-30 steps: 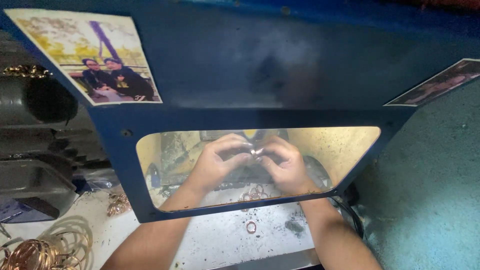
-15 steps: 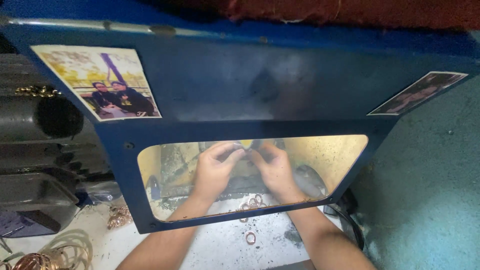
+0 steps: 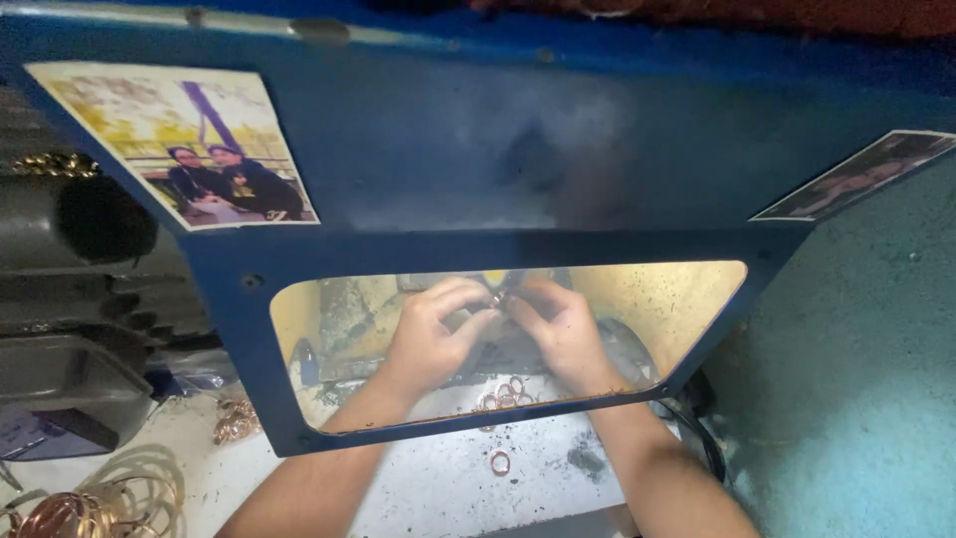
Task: Polishing a metal ring using a motorized polishing wheel inside a protective enclosure.
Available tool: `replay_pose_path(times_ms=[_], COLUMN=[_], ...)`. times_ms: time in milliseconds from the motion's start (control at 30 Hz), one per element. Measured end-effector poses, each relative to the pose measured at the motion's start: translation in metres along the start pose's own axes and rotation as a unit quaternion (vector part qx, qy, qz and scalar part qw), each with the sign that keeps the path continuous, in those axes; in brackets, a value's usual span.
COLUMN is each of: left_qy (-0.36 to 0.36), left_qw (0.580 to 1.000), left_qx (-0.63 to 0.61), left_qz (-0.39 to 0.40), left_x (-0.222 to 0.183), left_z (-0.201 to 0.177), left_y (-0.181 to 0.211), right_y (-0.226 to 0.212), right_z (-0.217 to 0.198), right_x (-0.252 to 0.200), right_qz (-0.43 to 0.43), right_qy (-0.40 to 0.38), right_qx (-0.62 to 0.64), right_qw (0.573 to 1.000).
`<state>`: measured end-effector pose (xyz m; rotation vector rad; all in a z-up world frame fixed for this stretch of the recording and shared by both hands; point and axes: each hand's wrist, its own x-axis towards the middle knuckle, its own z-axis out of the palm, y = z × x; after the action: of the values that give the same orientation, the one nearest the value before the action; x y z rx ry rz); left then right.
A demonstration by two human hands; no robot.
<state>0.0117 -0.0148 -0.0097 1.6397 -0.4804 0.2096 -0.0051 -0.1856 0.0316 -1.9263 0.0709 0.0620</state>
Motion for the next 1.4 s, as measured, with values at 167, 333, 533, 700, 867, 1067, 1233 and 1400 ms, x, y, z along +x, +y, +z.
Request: replay_pose_path(times_ms=[167, 333, 533, 700, 867, 1067, 1233, 1400], left_qy=[0.041, 0.077, 0.076, 0.05, -0.041, -0.097, -0.054, 0.046], left_qw=[0.999, 0.996, 0.996, 0.996, 0.974, 0.944, 0.945, 0.995], left_qx=[0.004, -0.002, -0.033, -0.052, -0.139, -0.142, -0.109, 0.011], left_qz=[-0.026, -0.035, -0.036, -0.054, -0.173, -0.283, -0.303, 0.086], left_x=[0.001, -0.001, -0.002, -0.002, 0.005, 0.008, 0.009, 0.0], left_z=[0.009, 0.007, 0.004, -0.006, -0.015, -0.009, -0.009, 0.0], left_y=[-0.004, 0.0, -0.004, 0.003, 0.008, 0.008, 0.009, 0.0], right_y=[-0.009, 0.012, 0.013, 0.016, 0.027, 0.044, 0.038, 0.027], right_z=[0.011, 0.018, 0.021, 0.029, 0.01, 0.005, 0.001, 0.004], right_x=[-0.001, 0.011, 0.007, 0.002, -0.002, 0.0, 0.002, 0.004], right_qz=[0.04, 0.013, -0.017, -0.064, -0.189, -0.302, -0.306, -0.265], right_qy=[0.026, 0.033, 0.047, 0.068, 0.077, 0.088, 0.078, 0.098], right_qx=[-0.012, 0.042, 0.03, 0.081, -0.025, -0.059, -0.064, -0.086], right_qw=[0.999, 0.998, 0.998, 0.992, 0.979, 0.948, 0.947, 0.955])
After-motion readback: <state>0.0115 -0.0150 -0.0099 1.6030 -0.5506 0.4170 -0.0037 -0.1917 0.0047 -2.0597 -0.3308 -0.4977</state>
